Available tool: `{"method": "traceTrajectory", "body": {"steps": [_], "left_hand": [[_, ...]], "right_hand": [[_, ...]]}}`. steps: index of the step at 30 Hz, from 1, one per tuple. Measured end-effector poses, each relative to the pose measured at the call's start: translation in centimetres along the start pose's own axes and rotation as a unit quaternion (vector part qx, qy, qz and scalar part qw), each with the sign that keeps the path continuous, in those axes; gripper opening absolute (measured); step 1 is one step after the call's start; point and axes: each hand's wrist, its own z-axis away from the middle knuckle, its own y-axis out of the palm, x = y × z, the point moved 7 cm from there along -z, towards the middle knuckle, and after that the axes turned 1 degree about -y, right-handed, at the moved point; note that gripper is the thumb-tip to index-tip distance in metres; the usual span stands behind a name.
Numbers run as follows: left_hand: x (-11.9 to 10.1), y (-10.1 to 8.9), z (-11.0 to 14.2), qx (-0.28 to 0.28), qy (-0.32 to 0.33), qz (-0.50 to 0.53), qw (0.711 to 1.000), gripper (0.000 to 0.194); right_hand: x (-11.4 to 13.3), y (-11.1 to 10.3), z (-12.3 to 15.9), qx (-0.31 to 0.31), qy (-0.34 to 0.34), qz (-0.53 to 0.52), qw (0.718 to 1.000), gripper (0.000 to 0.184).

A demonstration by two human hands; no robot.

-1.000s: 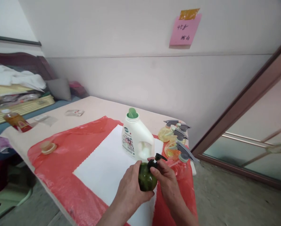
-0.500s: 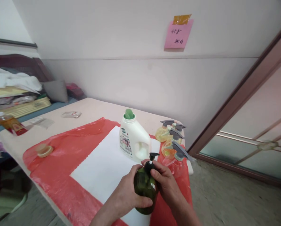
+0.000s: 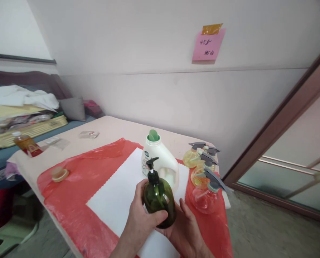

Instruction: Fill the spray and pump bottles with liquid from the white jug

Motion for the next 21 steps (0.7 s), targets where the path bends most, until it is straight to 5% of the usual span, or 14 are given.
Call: {"method": "traceTrajectory", "body": {"steps": [5,15,18,21], "left_hand": [[-0.2,0.4,0.0,0.005,-0.014,0.03,0.999,0.08],[0.3,-3.0,-0.7,-0.032,-0.004,0.132,0.991,0.039],[0.9,-3.9,-1.1,-0.067,-0.015,0.169,0.983,0.033],[1.4,-4.4,-1.3,-0.099,-0.024,0.203,0.974,0.031]], "right_hand": [[-1.1,0.0,0.2,0.01,0.029,-0.076,0.997,0.046],[-2.6,-3.1,-0.2,-0.159,0.1,0.011,0.982,0.053],[-2.2,-2.1,-0.5,-0.117,0.039,0.025,0.992,0.052],[-1.3,-0.9,-0.7,-0.063,-0.037,0.03,0.997,0.072]]}}
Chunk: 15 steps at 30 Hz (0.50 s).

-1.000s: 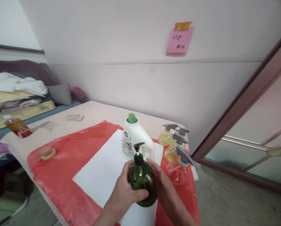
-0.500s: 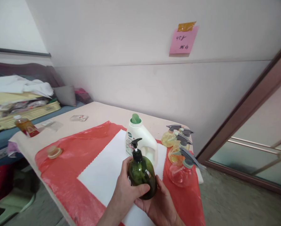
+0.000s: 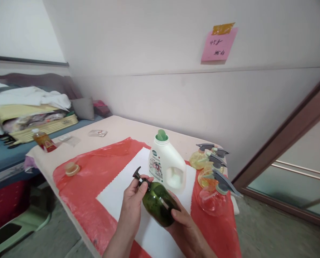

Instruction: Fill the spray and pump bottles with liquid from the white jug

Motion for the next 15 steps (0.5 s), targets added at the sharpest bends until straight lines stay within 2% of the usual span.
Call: {"method": "traceTrajectory", "body": {"steps": [2,4,6,8,10,12,15], "left_hand": [[0.0,0.0,0.0,-0.009,-0.001,0.017,1.0,0.031],[-0.1,0.1,0.0,-0.011,-0.008,0.032,0.999,0.031],[-0.1,0.2,0.1,-0.012,-0.015,0.043,0.999,0.032],[-0.2,0.3,0.1,-0.012,-0.017,0.048,0.999,0.032],[-0.4,0.2,0.1,-0.018,-0.015,0.052,0.998,0.031],[-0.4,0.1,-0.1,-0.026,-0.015,0.062,0.998,0.031],[-0.5,-0.1,-0.2,-0.04,-0.012,0.071,0.997,0.032]], "right_hand": [[-0.2,-0.1,-0.2,-0.003,0.017,-0.023,1.0,0.068],[-1.3,-0.6,-0.2,-0.018,0.091,-0.037,0.995,0.065],[-2.4,-1.0,0.0,-0.021,0.16,-0.031,0.986,0.071],[-3.0,-1.1,0.3,-0.009,0.193,-0.022,0.981,0.072],[-2.8,-0.9,0.3,0.004,0.167,-0.027,0.986,0.065],[-2.0,-0.6,0.2,0.012,0.109,-0.026,0.994,0.06],[-1.1,-0.3,0.0,0.008,0.058,-0.016,0.998,0.066]]}}
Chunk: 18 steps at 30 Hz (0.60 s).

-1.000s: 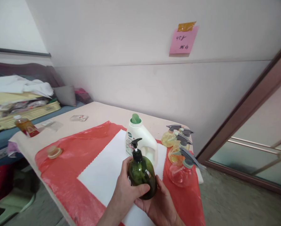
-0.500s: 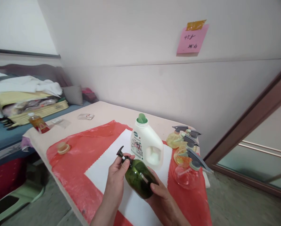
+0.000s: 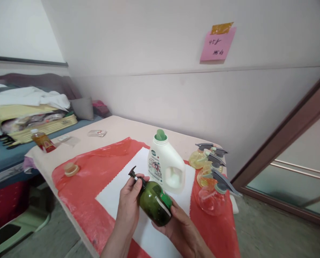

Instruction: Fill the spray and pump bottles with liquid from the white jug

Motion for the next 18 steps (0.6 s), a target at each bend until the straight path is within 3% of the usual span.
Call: {"method": "traceTrajectory", "body": {"steps": [6,11,13,16,18], "left_hand": [[0.0,0.0,0.0,-0.001,0.007,-0.013,1.0,0.034],[-0.2,-0.1,0.0,-0.008,0.004,0.003,1.0,0.031],[-0.2,-0.1,0.0,-0.008,0.003,0.002,1.0,0.033],[-0.1,-0.1,0.1,-0.007,0.001,-0.008,1.0,0.034],[-0.1,-0.1,0.1,-0.008,0.001,-0.008,1.0,0.034]], "right_hand": [[-2.0,-0.4,0.0,-0.013,0.121,-0.006,0.992,0.076],[-0.5,0.0,-0.1,0.011,0.011,0.003,1.0,0.065],[-0.8,-0.1,-0.1,0.006,0.034,-0.006,0.999,0.064],[-1.9,-0.4,0.0,-0.014,0.106,-0.009,0.994,0.076],[-1.9,-0.5,0.0,-0.018,0.099,-0.001,0.995,0.071]]}}
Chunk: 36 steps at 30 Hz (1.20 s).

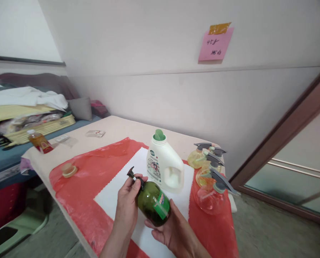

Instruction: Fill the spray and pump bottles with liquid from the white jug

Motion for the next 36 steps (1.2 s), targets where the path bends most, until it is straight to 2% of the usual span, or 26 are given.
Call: {"method": "traceTrajectory", "body": {"steps": [2,4,10,13,16,21,23,26,29,33,36], "left_hand": [[0.0,-0.1,-0.1,-0.002,0.001,0.007,1.0,0.035],[0.0,-0.1,-0.1,-0.003,0.002,0.014,1.0,0.036],[0.1,0.2,0.1,0.004,0.0,-0.004,1.0,0.036],[0.0,0.2,0.1,0.003,-0.001,0.001,1.0,0.036],[0.0,0.2,0.0,0.006,0.0,0.009,1.0,0.034],[0.3,0.3,0.1,0.012,-0.007,0.003,1.0,0.031],[0.2,0.0,-0.1,0.005,-0.001,0.008,1.0,0.031],[-0.9,-1.3,-0.9,-0.034,0.049,0.034,0.998,0.028],[-2.5,-3.9,-2.1,-0.109,0.092,0.09,0.986,0.023],[-4.1,-7.1,-3.1,-0.192,0.107,0.157,0.963,0.019],[-4.4,-8.2,-3.4,-0.219,0.1,0.176,0.954,0.022]], "right_hand": [[0.8,0.2,0.1,0.011,-0.057,0.007,0.998,0.063],[1.4,0.4,0.2,0.022,-0.097,0.007,0.995,0.065],[0.0,0.1,-0.2,0.004,0.0,-0.013,1.0,0.071],[0.7,0.3,0.0,0.007,-0.057,-0.007,0.998,0.06],[1.6,0.5,0.2,0.01,-0.111,-0.012,0.994,0.063],[0.0,0.5,-0.1,0.017,-0.014,-0.014,1.0,0.07],[0.1,0.0,-0.1,0.007,-0.031,0.0,0.999,0.064],[1.2,-1.2,-0.1,-0.033,-0.101,0.005,0.994,0.06],[1.7,-2.2,-0.1,-0.063,-0.119,-0.018,0.991,0.056],[1.9,-2.2,0.1,-0.064,-0.124,-0.039,0.989,0.054],[2.7,-1.7,1.1,-0.075,-0.142,-0.049,0.986,0.058]]}}
